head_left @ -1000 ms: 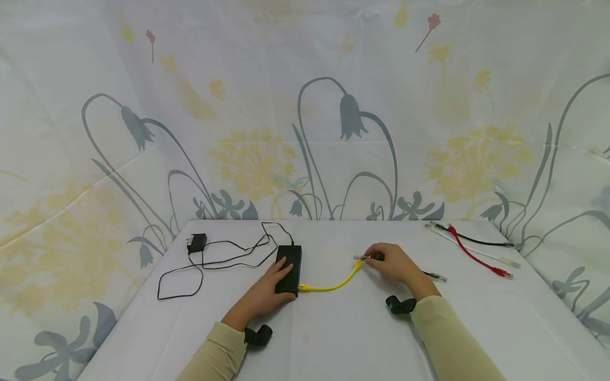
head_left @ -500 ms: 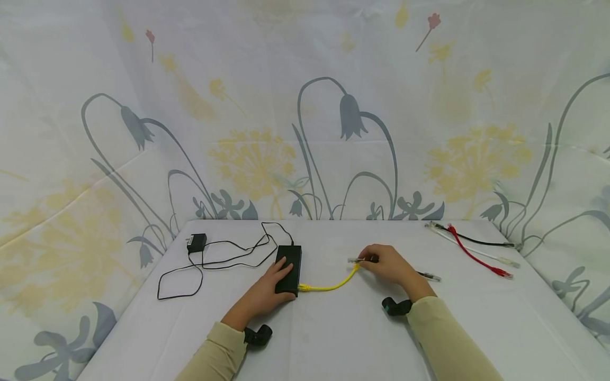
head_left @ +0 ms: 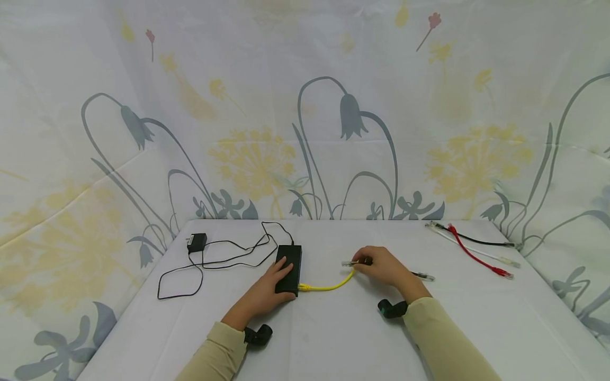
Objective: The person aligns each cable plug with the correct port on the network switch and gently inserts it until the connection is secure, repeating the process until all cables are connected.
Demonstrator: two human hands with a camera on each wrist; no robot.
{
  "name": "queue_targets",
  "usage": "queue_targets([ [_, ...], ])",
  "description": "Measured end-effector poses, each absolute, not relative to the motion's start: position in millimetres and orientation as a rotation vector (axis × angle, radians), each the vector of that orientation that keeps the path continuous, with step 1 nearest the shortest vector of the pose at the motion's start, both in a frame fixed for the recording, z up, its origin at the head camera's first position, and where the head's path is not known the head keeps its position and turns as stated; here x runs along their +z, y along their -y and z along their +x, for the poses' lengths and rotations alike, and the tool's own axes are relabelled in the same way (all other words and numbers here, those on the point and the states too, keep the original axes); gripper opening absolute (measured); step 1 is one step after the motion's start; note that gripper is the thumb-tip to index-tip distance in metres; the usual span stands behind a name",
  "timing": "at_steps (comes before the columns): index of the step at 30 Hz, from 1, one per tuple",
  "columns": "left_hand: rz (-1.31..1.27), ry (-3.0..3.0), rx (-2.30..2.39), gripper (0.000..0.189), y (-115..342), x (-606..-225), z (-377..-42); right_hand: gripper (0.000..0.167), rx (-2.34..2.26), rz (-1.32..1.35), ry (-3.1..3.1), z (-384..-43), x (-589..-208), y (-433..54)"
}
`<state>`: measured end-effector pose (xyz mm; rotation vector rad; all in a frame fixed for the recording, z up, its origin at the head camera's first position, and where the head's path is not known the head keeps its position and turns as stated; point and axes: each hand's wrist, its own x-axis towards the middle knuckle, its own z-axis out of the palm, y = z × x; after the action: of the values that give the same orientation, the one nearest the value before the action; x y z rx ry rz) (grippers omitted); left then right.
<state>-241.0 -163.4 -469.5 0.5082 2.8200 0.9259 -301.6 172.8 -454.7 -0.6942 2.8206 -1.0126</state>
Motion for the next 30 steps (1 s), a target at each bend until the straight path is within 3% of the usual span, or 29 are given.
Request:
queue_targets([
  [30, 0.488, -2.83, 0.933, 0.077, 161.9, -468.2, -238.7, 0.012, -0.961, -0.834, -2.782, -291.9, -455.6, -148.9],
])
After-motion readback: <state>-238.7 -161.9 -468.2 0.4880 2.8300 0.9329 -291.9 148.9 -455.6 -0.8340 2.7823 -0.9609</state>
